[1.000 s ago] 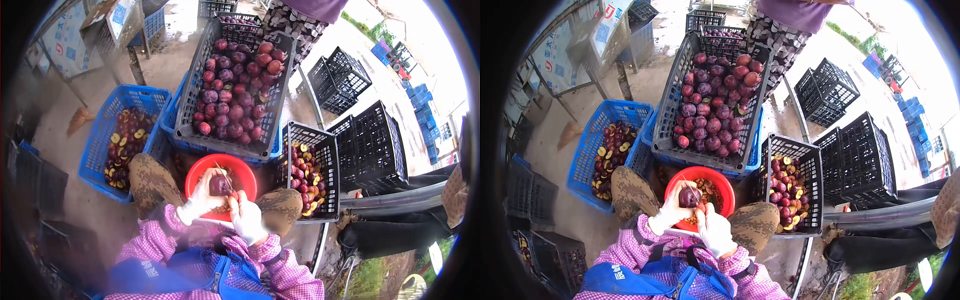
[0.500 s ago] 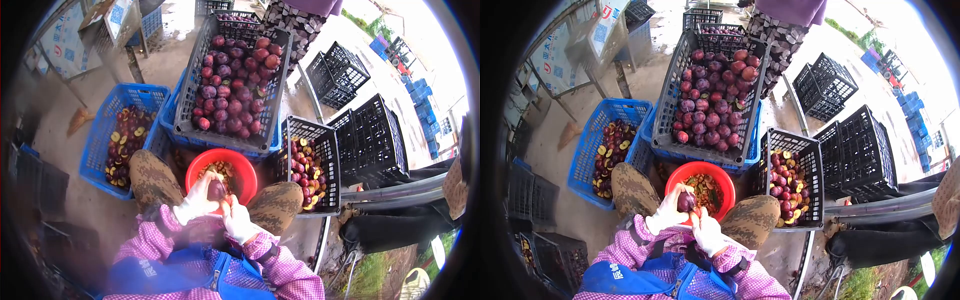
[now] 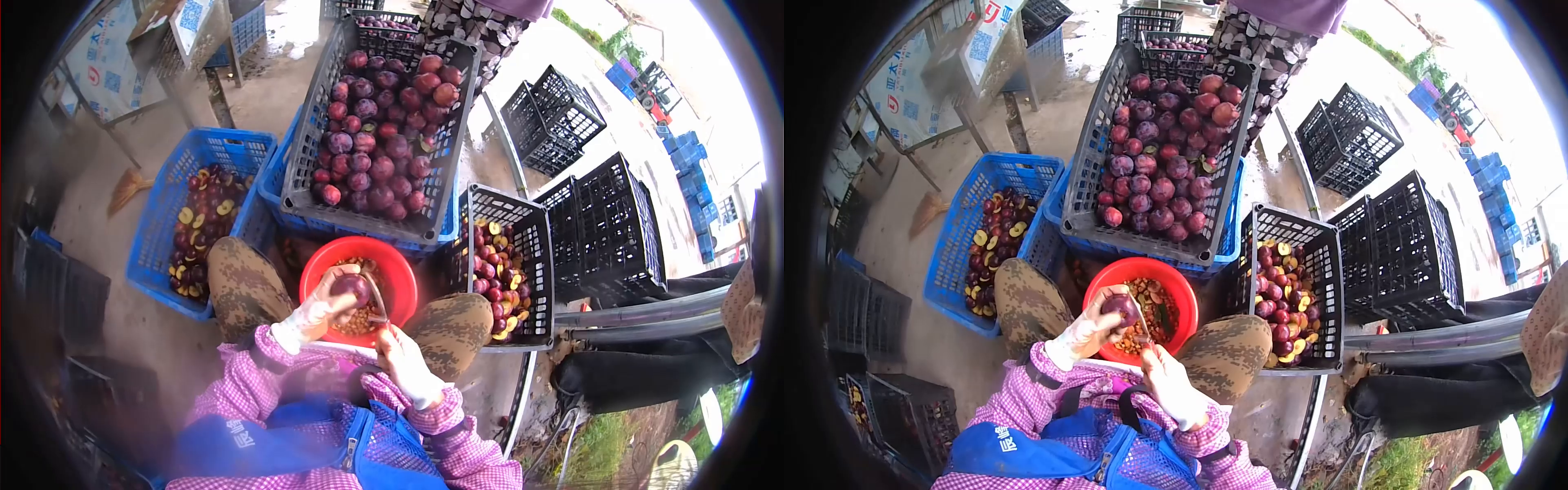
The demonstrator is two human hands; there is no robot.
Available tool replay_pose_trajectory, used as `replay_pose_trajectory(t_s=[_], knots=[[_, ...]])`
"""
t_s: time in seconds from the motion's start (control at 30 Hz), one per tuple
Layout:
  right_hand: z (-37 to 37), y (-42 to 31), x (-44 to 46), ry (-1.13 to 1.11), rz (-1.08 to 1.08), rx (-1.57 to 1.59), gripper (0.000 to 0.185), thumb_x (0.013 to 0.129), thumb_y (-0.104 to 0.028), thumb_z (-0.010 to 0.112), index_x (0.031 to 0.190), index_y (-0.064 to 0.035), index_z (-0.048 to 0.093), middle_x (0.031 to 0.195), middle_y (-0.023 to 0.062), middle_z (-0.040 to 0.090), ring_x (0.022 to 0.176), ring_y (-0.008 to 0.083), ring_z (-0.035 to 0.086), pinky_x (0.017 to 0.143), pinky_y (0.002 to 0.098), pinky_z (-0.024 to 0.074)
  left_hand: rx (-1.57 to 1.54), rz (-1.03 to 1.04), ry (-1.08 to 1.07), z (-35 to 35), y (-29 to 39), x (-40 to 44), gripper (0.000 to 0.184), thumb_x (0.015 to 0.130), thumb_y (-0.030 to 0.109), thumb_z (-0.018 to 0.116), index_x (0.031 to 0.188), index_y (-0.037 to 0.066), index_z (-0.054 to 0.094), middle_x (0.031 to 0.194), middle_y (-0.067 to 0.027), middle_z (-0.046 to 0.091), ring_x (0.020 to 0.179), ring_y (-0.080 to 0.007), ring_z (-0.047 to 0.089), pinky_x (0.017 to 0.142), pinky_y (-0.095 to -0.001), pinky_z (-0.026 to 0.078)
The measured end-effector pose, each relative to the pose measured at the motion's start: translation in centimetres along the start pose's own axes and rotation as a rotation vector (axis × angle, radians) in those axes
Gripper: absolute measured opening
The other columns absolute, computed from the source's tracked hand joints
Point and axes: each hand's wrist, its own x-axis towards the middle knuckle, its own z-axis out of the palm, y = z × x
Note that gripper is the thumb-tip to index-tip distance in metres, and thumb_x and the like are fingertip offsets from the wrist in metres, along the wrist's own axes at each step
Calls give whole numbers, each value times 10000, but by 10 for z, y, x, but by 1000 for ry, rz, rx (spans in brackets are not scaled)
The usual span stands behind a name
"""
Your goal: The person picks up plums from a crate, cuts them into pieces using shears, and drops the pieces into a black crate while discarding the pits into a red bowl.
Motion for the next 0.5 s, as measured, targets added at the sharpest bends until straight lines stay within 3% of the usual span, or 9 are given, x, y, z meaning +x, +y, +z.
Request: replay_pose_trajectory(t_s=[0.07, 0.1, 0.17, 0.37, 0.5], knots=[[-2, 8, 3, 251, -176, -687, 251, 959, -263, 445, 915, -26, 513, 660, 30, 494, 569, 119, 480, 510, 254, 374, -140, -55, 2, 1, 0, -3, 537, 806, 92, 655, 1290, 99, 425, 1103, -34, 519, 938, -114, 549, 730, -238, 488], [0, 1, 0, 251, -143, -759, 320, 946, -293, 467, 1022, 13, 520, 874, 271, 599, 836, 422, 614, 701, 429, 467, 12, -7, -15, 0, 1, -4, 550, 830, 117, 634, 1324, 97, 392, 1115, -36, 516, 933, -113, 549, 732, -249, 493], [0, 1, -1, 250, -152, -793, 318, 947, -296, 467, 1012, 10, 521, 857, 267, 600, 822, 422, 610, 688, 428, 466, 204, 35, -19, -4, 1, -5, 655, 818, 88, 645, 1383, 87, 314, 1191, -50, 480, 982, -140, 546, 773, -272, 500], [1, 1, -2, 254, -178, -882, 317, 943, -315, 469, 1004, -9, 520, 820, 259, 602, 795, 427, 601, 666, 442, 465, 320, 148, 35, -5, -5, -4, 782, 717, -62, 686, 1367, 77, 275, 1321, -79, 330, 1183, -224, 453, 908, -334, 490], [0, 3, -2, 261, -164, -909, 315, 940, -325, 470, 1008, -22, 521, 802, 257, 605, 780, 427, 601, 663, 452, 465, 392, 247, 60, -10, -15, 0, 822, 680, -109, 695, 1354, 81, 263, 1339, -83, 292, 1215, -248, 430, 930, -375, 493]])
